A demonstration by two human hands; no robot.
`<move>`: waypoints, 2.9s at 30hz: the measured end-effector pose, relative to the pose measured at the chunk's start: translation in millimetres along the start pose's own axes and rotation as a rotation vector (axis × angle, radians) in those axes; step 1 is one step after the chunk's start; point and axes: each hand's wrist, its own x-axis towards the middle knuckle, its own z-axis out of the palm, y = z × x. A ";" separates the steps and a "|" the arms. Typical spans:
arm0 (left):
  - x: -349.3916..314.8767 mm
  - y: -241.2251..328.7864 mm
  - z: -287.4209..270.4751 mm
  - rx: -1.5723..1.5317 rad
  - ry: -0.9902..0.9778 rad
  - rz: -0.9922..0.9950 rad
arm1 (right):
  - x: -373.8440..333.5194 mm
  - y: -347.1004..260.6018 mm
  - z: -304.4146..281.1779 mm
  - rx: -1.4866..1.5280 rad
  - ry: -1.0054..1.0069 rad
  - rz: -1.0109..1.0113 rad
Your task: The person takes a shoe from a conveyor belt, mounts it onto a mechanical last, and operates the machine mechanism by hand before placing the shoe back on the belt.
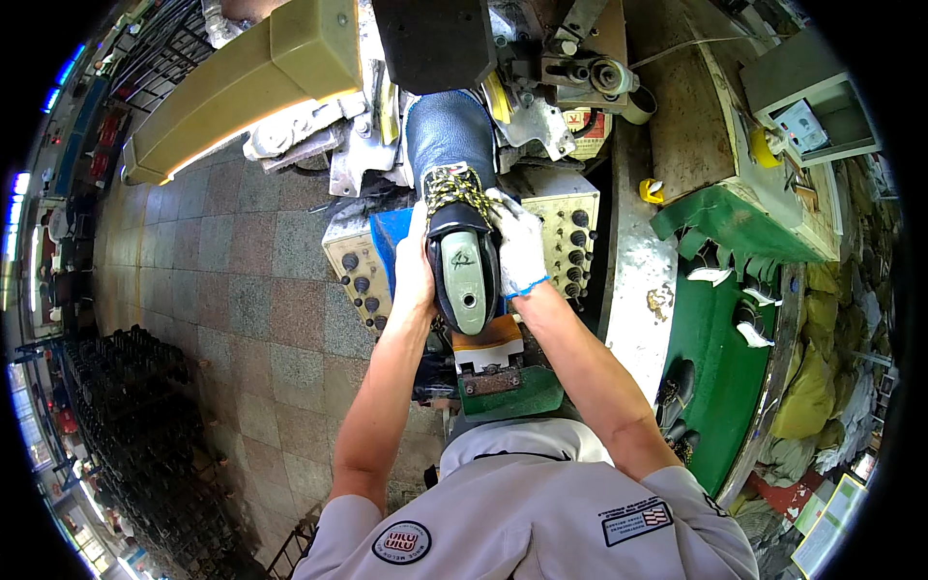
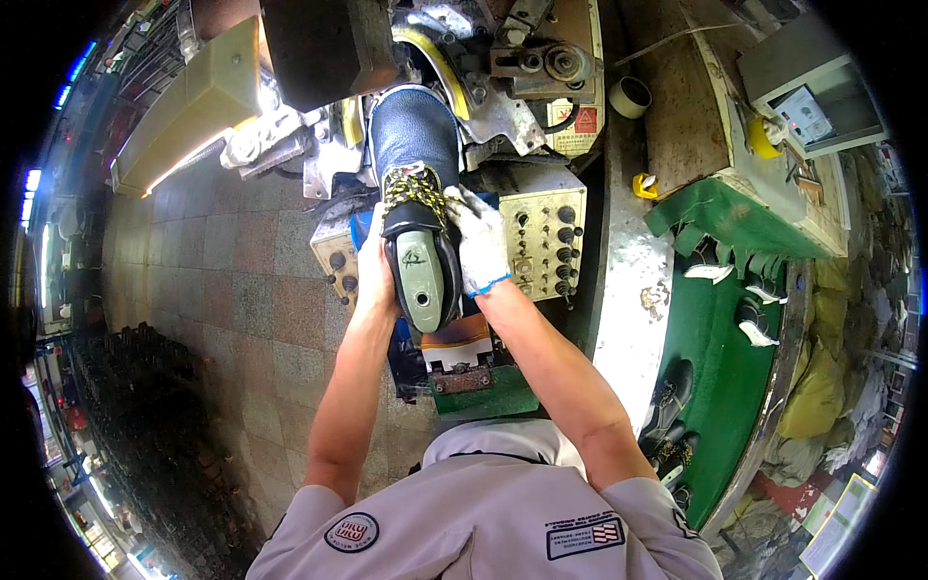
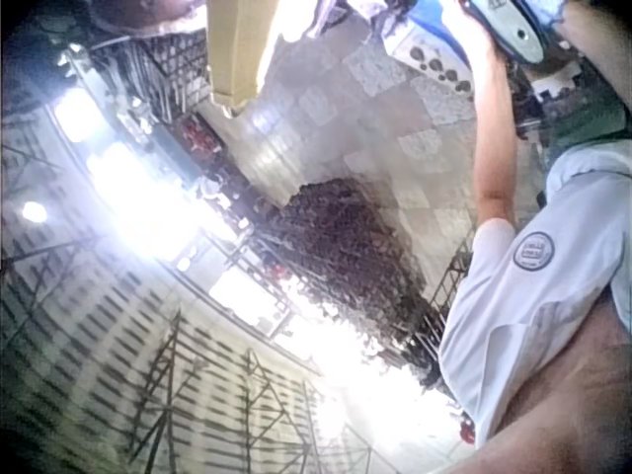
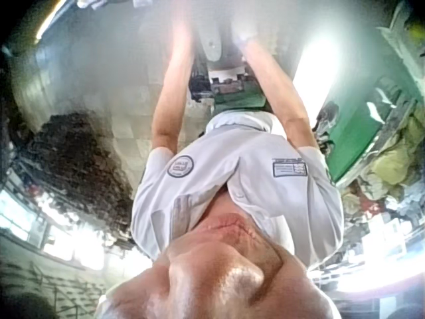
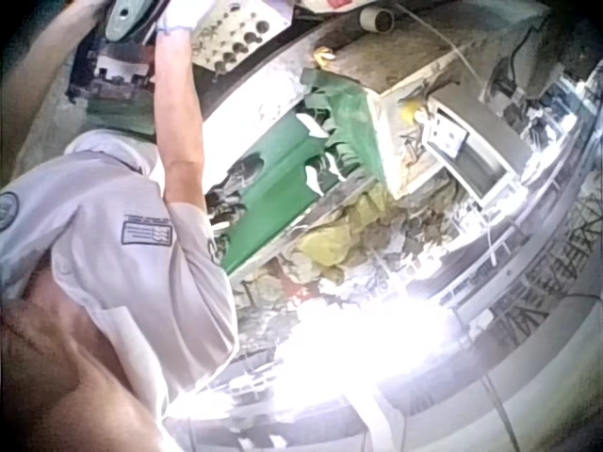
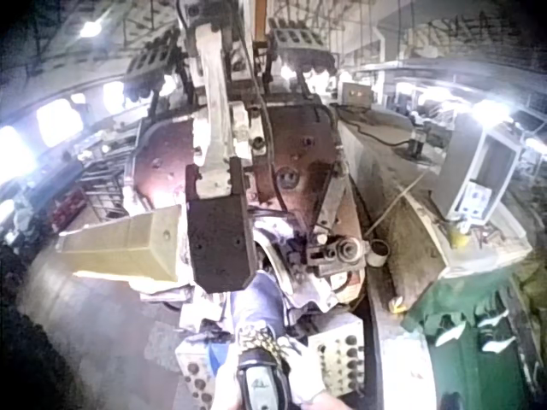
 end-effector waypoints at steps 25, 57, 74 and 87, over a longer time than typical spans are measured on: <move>-3.6 -94.9 -130.6 0.744 0.317 0.403 | -48.3 -34.7 -71.5 -0.107 -0.091 0.036; -217.4 35.7 -127.7 0.373 0.108 0.598 | -189.5 -101.9 -39.0 -0.305 -0.440 0.022; -100.0 -25.0 52.4 1.290 0.411 0.720 | -201.1 -195.4 -508.0 -0.714 0.423 0.322; -94.1 -33.8 44.5 1.277 0.351 0.796 | -211.0 -227.9 -803.5 -0.962 1.176 0.463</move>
